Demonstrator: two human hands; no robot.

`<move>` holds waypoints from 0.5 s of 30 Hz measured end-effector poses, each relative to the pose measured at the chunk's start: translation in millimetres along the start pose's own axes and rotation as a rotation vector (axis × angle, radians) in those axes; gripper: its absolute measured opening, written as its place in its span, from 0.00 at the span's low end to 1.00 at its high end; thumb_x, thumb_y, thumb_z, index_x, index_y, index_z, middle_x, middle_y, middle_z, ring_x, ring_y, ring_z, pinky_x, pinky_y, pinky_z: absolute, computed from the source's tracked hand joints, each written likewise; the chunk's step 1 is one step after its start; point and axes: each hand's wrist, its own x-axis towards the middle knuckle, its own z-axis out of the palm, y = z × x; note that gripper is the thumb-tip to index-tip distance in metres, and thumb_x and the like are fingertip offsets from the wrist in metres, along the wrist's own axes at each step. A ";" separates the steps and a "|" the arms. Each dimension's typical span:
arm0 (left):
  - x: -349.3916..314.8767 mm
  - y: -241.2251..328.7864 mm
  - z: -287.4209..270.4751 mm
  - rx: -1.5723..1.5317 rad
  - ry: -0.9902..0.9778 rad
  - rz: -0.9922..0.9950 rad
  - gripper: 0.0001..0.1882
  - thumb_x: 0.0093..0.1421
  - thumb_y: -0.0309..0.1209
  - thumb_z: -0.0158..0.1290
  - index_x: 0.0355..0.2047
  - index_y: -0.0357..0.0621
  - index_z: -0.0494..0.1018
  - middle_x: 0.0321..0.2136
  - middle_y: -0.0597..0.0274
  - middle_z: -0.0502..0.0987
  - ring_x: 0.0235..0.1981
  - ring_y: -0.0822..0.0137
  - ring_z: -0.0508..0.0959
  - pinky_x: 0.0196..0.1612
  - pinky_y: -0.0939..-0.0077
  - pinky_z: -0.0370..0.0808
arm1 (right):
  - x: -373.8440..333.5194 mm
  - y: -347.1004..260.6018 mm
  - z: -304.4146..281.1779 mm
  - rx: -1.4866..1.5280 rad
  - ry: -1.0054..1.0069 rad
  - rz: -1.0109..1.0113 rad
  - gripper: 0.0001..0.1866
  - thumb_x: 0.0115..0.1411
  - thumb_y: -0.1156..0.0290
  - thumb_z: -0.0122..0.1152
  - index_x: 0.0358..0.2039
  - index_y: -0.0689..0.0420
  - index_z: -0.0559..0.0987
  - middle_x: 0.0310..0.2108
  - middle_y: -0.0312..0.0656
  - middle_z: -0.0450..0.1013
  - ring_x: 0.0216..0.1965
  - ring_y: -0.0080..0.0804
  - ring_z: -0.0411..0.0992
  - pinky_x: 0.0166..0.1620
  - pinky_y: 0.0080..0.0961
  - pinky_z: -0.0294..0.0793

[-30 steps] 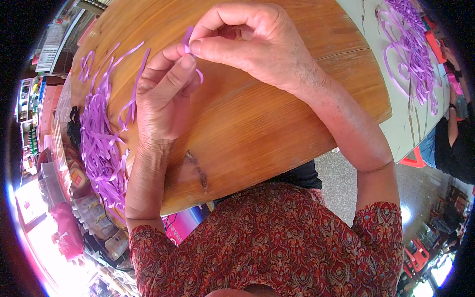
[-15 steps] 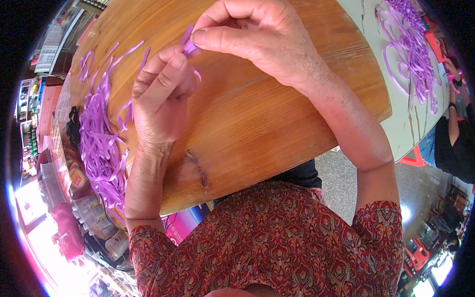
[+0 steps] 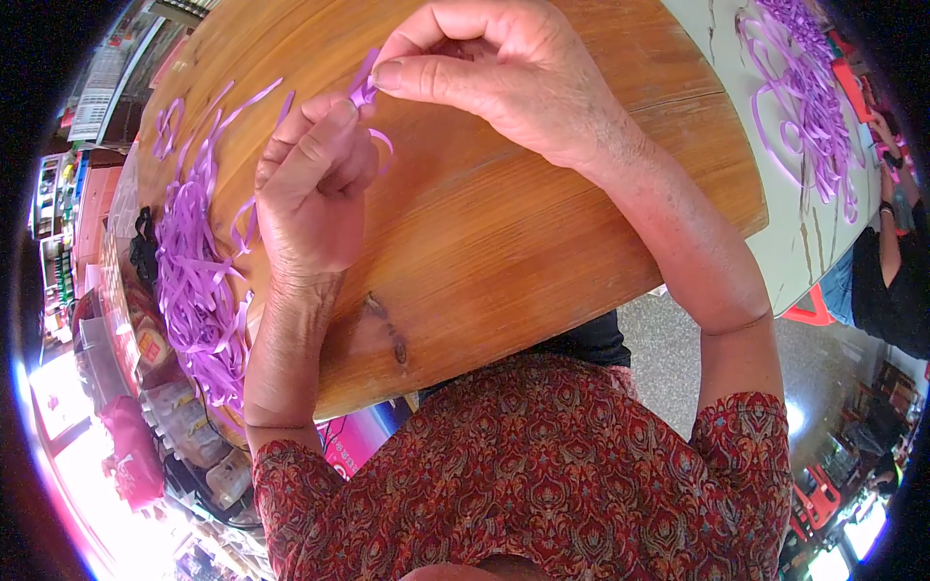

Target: Tying knots in purple plastic ribbons at a wooden table.

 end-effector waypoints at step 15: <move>-3.6 -2.2 9.0 0.155 0.061 0.091 0.05 0.58 0.22 0.54 0.35 0.37 0.78 0.28 0.67 0.78 0.29 0.82 0.72 0.33 0.88 0.68 | -7.1 -14.0 4.8 -0.748 0.013 -0.592 0.14 0.50 0.72 0.66 0.39 0.58 0.80 0.31 0.39 0.74 0.35 0.36 0.71 0.39 0.28 0.70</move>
